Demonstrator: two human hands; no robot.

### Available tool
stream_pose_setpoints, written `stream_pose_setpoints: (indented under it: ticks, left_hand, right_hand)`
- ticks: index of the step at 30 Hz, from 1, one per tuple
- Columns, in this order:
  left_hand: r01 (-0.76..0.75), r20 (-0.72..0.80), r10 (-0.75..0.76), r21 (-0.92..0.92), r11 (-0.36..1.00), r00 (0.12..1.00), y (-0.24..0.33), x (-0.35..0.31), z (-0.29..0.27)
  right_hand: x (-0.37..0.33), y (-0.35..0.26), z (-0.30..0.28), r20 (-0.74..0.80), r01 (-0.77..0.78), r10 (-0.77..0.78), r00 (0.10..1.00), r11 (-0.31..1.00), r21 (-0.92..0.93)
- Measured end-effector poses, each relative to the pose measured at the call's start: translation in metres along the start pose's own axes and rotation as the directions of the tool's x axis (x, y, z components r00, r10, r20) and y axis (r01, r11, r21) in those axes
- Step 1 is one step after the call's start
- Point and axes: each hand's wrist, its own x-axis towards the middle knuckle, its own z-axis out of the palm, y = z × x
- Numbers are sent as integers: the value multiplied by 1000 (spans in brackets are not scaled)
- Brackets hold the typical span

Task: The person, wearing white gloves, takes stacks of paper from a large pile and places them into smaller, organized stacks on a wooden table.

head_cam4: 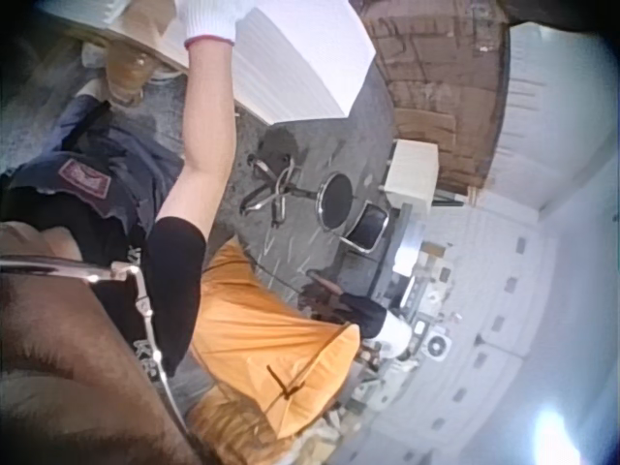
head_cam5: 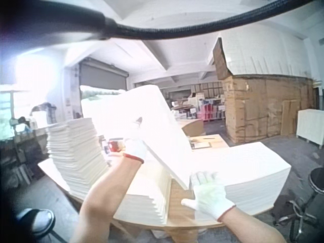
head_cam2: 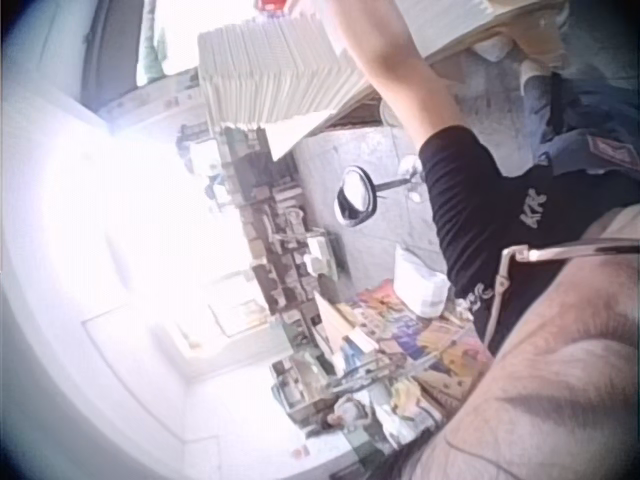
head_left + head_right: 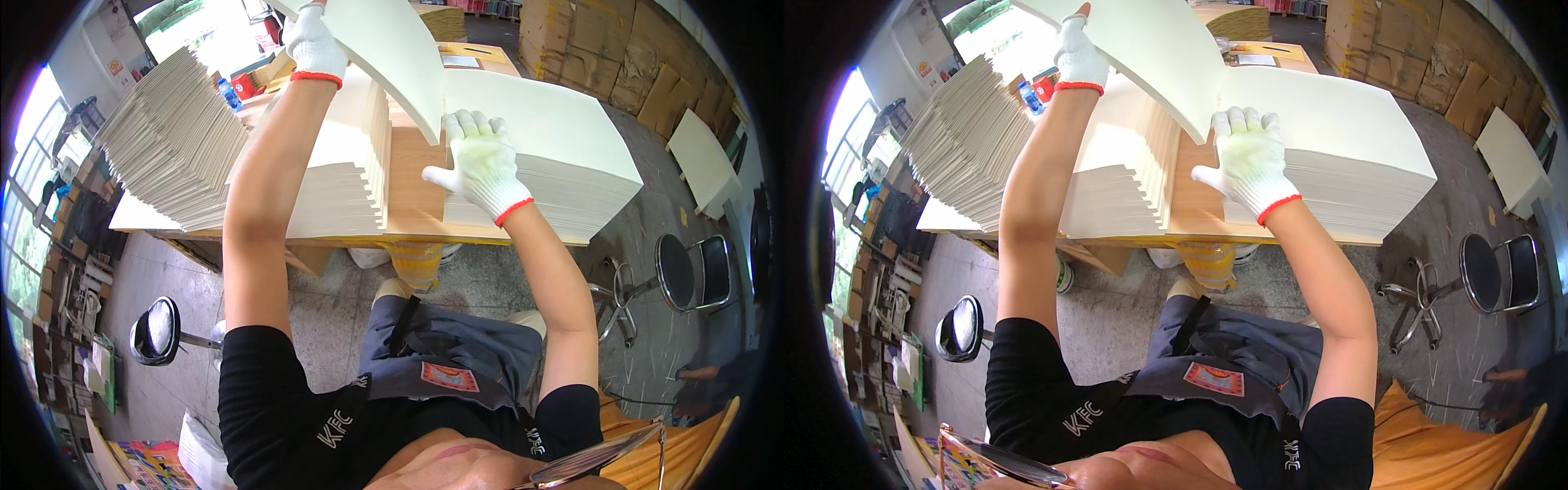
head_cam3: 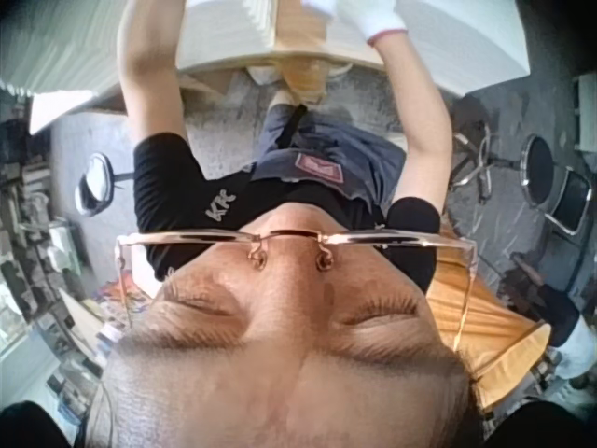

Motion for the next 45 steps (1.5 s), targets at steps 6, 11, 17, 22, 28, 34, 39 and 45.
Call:
stream_pose_setpoints:
  ticks: [6, 11, 17, 22, 28, 34, 39, 45]
  left_hand:
    - [-19, -31, 17, -63, 998, 999, -3, 22, -33]
    - [9, 67, 11, -293, 956, 998, 9, 0, -15]
    - [-58, 333, 96, -121, 991, 938, 70, -54, 39]
    - [-582, 567, 163, 810, 64, 807, 175, -45, -26]
    - [-180, 266, -11, 682, 709, 964, 180, -25, -190]
    - [-152, 192, -32, 860, 487, 981, 164, -27, -228]
    - [-178, 86, -422, 967, -183, 902, 130, -70, -250]
    - [-127, 24, -450, 971, -200, 893, 166, -112, -231]
  right_hand:
    - [10, 7, -4, -230, -2, 7, 973, 1000, 23]
    - [65, -18, -68, -497, 181, -66, 865, 966, 187]
    - [80, -2, -71, -556, 562, 88, 827, -85, 823]
    - [120, -3, -113, -464, 292, 372, 804, 433, 853]
    - [159, -49, -81, -201, 219, 252, 947, -46, 975]
    - [175, -72, 19, 173, -103, 271, 947, -253, 962]
    - [126, -65, 53, 501, -431, 240, 831, 847, 310]
    - [84, -84, -17, 333, -133, 4, 943, 921, 366]
